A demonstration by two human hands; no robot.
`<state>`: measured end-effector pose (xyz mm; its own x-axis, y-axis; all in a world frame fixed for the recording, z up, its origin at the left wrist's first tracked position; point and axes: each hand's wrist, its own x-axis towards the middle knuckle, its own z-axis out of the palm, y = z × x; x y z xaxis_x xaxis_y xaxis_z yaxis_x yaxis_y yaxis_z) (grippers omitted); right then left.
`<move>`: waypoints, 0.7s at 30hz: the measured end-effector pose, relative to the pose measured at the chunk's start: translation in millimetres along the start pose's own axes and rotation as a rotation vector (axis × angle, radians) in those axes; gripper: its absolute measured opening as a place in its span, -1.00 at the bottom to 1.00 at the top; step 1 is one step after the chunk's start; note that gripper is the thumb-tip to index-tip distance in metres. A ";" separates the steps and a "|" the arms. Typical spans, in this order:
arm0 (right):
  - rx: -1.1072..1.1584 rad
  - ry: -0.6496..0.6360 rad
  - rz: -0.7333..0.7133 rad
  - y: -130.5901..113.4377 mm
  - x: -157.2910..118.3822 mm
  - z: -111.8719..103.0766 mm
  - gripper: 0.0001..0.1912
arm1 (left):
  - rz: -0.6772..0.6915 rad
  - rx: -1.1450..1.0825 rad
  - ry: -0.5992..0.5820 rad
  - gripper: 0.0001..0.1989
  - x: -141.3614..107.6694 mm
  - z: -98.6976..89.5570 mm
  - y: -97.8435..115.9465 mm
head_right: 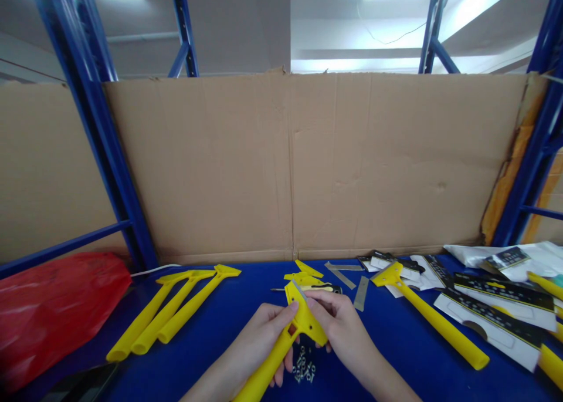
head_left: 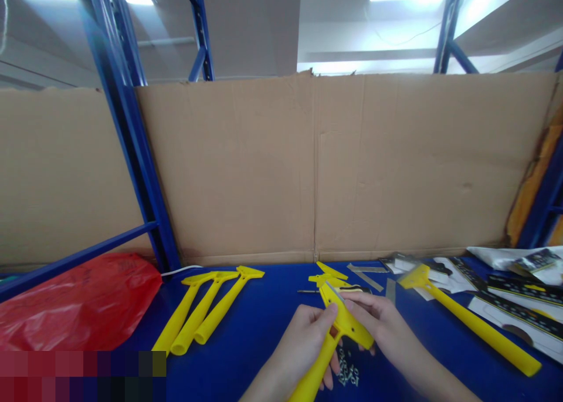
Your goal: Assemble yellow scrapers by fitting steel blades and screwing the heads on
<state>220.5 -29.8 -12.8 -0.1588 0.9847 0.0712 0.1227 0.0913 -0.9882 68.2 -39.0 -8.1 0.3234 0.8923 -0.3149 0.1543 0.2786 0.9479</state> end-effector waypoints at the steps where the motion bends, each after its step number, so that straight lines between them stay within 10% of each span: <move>1: -0.009 -0.005 -0.008 0.3 0.0 -0.3 -0.55 | -0.006 0.003 0.004 -0.49 0.2 0.0 -0.4; 21: 0.041 -0.014 0.072 1.5 1.4 -3.9 -0.69 | 0.053 0.085 -0.068 -0.38 -0.6 -0.5 -3.4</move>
<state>224.3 -27.7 -13.6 -0.1650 0.9863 -0.0019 0.0945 0.0139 -0.9954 67.1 -40.3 -11.1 0.3955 0.8779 -0.2700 0.2127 0.1985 0.9567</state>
